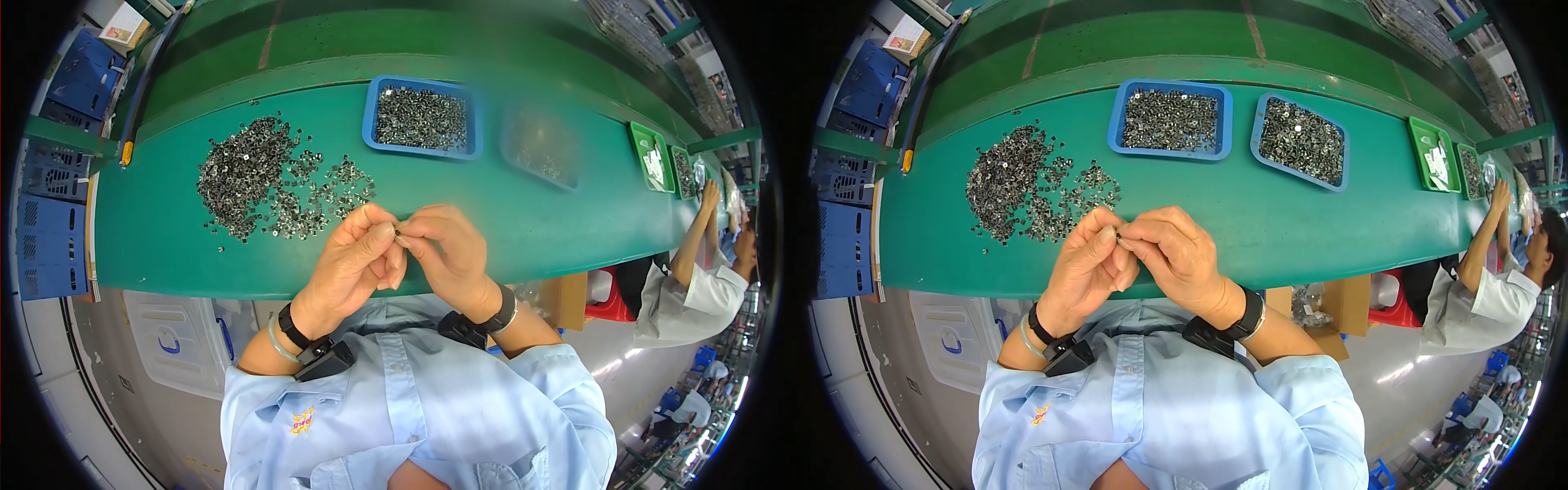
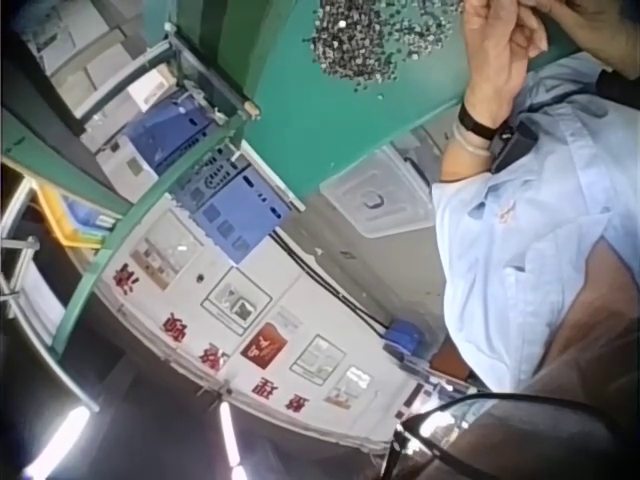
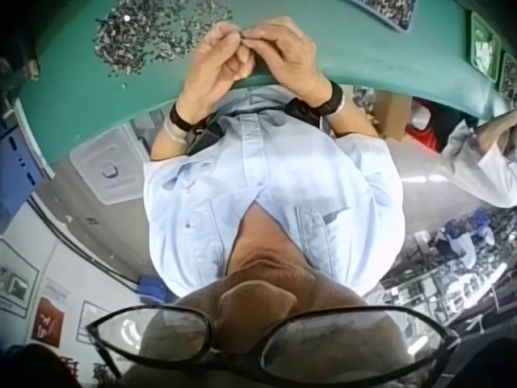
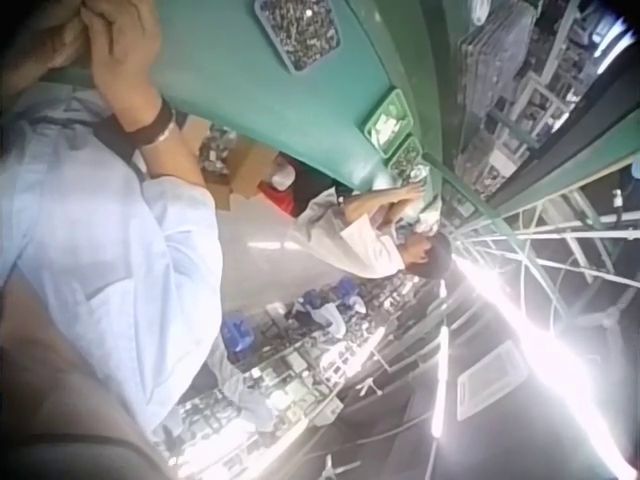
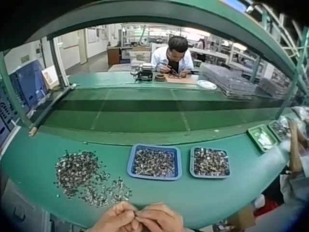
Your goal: The person sorts small metal components by hand, picking them up from a pile, inspecting them, and placing them into a blue plastic tray. This process is repeated for several components, handling them one at a time.
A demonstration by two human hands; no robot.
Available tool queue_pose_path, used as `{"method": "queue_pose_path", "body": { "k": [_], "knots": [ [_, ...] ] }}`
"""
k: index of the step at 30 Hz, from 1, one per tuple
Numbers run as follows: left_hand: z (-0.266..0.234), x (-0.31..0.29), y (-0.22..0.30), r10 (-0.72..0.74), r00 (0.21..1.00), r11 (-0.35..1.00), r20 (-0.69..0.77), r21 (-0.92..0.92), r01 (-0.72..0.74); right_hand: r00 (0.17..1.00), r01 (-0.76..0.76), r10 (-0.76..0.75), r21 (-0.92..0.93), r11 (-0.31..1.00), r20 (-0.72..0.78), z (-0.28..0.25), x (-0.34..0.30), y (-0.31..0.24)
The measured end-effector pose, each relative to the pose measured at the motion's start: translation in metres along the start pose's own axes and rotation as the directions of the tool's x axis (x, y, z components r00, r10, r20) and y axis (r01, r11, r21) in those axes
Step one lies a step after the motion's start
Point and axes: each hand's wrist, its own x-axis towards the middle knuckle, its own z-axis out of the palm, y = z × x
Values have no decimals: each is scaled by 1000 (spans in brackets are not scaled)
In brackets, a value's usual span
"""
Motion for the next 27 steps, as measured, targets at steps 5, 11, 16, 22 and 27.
{"method": "queue_pose_path", "body": {
  "k": [5,11,16,22,27],
  "knots": [
    [8,-3,4,-26,996,998,-83,60,32,1000,-4,4,4,1000,-2,-1,0,-1],
    [8,-4,3,-21,995,997,-94,77,28,999,36,-37,-27,999,-8,-1,1,0],
    [1,-4,1,-11,999,1000,-33,16,11,996,74,-75,-32,997,-37,1,2,0],
    [7,-3,-1,48,996,995,-74,92,-41,998,47,-48,-23,999,-40,2,1,-1],
    [10,-3,2,45,995,988,-89,148,-31,999,-5,4,-24,1000,-36,1,1,0]
  ]
}}
